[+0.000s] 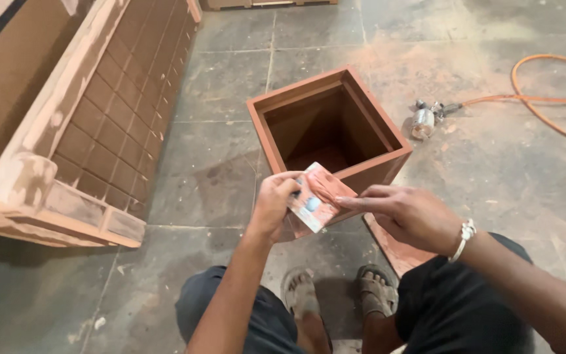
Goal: The person applies a reddish-brown paste to the edges and corners of a wooden box using a small card. They scoop the paste from a tile on the floor and spread it along the seams, focusing on the interior and exterior corners.
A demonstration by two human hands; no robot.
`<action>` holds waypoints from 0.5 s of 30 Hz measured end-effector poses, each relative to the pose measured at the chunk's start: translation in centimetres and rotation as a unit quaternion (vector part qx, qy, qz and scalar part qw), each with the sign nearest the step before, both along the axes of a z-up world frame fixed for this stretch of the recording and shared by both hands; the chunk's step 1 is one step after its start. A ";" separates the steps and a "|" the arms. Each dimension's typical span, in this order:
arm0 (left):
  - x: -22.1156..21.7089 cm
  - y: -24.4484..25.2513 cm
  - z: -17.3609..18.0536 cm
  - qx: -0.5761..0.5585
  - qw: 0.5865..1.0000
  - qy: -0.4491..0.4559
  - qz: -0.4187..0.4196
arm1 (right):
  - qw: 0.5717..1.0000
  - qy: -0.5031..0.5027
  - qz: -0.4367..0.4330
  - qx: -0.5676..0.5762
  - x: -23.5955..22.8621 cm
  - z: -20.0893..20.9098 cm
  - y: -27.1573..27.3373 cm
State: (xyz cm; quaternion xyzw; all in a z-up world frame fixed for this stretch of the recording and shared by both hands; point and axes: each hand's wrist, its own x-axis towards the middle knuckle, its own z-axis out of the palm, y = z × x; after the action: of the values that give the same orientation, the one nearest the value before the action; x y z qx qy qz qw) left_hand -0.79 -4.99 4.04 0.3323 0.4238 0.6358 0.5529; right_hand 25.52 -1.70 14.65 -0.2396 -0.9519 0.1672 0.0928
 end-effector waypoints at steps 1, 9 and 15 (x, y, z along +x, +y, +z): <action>-0.7 0.4 0.2 0.008 1.000 -0.013 0.025 | 0.998 0.042 0.040 -0.014 -0.4 -0.2 1.1; -7.6 5.8 0.8 0.020 0.962 -0.115 0.245 | 0.852 0.268 -0.077 -0.443 -7.6 -5.8 13.5; -10.8 10.0 0.2 0.049 0.937 -0.168 0.303 | 0.753 0.249 -0.143 -0.592 -19.9 -16.0 23.7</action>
State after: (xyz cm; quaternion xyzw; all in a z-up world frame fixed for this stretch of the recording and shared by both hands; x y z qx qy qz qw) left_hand -11.56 5.00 4.28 0.1028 0.3740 0.8396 0.3803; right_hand 5.57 21.95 -1.33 -0.3295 -0.5602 0.7361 0.1891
